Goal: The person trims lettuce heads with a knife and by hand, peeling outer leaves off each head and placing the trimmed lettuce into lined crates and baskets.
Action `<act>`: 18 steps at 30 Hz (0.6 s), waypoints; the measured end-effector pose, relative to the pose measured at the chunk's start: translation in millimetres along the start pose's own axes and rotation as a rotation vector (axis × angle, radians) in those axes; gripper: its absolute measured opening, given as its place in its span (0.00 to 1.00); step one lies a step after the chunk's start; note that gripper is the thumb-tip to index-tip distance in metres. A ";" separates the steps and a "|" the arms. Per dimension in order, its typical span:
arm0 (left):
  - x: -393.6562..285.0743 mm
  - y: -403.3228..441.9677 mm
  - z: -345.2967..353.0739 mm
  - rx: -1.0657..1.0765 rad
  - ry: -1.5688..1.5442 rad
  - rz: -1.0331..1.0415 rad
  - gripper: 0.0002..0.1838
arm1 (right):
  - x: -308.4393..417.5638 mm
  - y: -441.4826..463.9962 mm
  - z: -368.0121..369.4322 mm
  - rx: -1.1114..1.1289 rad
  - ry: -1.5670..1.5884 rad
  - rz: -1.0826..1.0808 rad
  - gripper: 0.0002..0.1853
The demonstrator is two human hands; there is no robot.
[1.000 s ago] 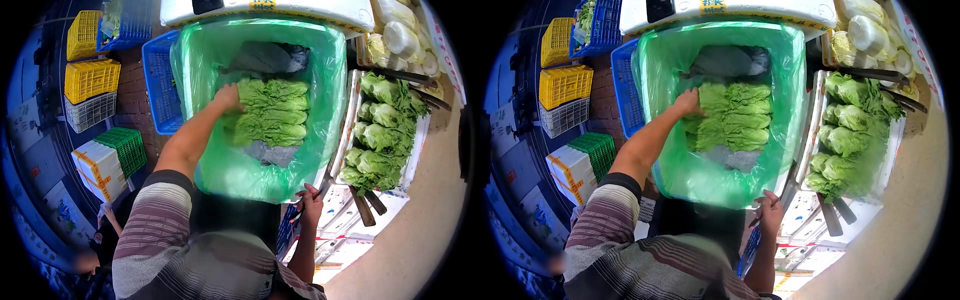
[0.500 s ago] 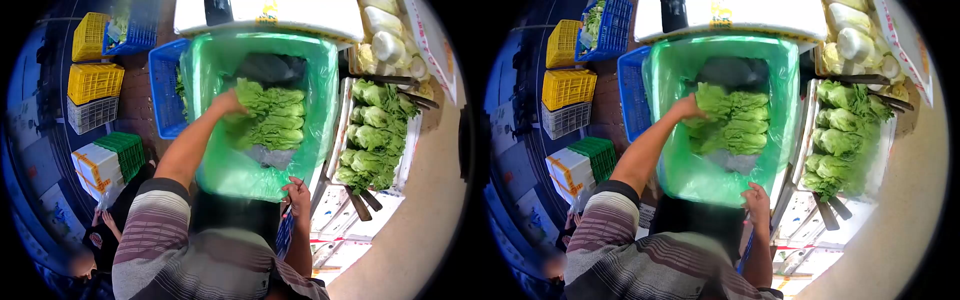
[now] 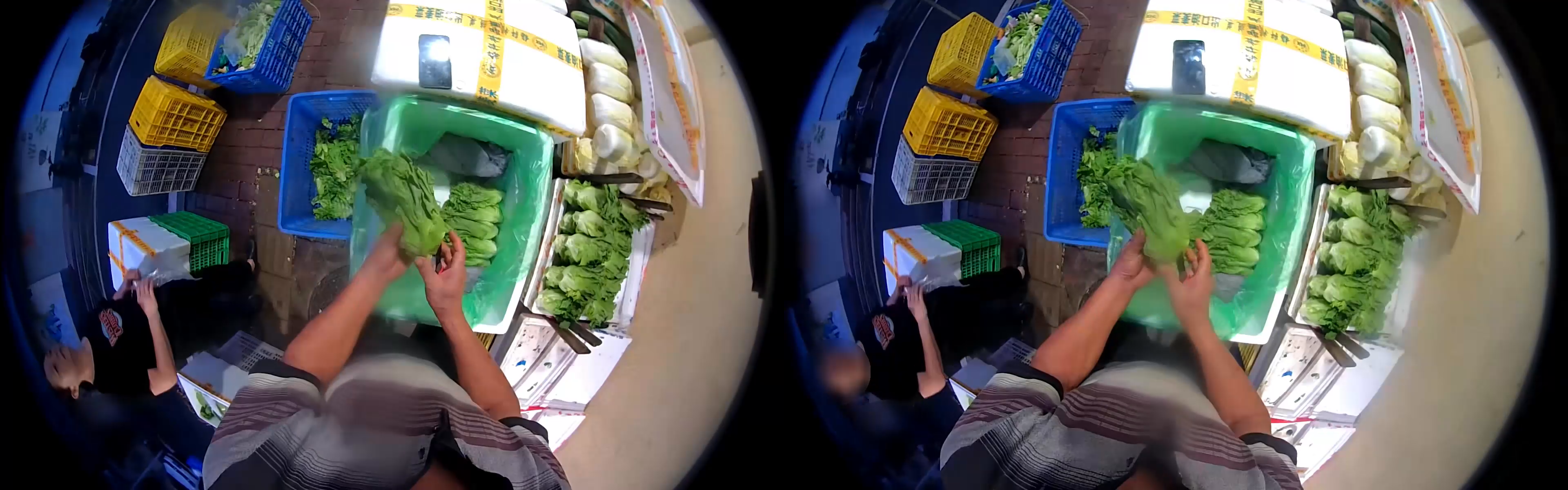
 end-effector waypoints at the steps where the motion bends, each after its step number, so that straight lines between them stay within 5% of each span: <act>1: -6.6 -7.9 -1.1 0.026 -0.021 0.017 0.29 | -3.7 0.4 8.9 0.023 -0.008 -0.029 0.42; 2: -13.6 -15.4 -1.8 0.052 -0.039 0.036 0.25 | -4.7 0.6 18.0 0.048 -0.013 -0.060 0.42; 7: -52.6 -41.1 10.1 -0.015 0.125 0.157 0.39 | 14.8 12.7 58.1 0.149 -0.159 -0.153 0.35; 12: -132.1 -87.7 2.5 0.000 0.141 0.265 0.56 | 51.7 20.5 84.6 0.232 -0.034 0.119 0.20; 14: -174.2 -100.0 -0.3 -0.048 0.191 0.428 0.53 | 52.3 24.2 85.1 0.299 -0.106 0.197 0.18; 18: -212.0 -97.8 -32.6 -0.120 0.426 0.341 0.56 | 48.4 33.4 91.3 0.425 -0.281 0.331 0.22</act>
Point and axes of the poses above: each hand's wrist, its own y-axis towards the middle knuckle, its own z-axis out of the palm, x = y × z, the point moved 1 cm from there along y, towards the middle knuckle, and after that the axes turned 10 degrees about x, right-handed, at the moved point
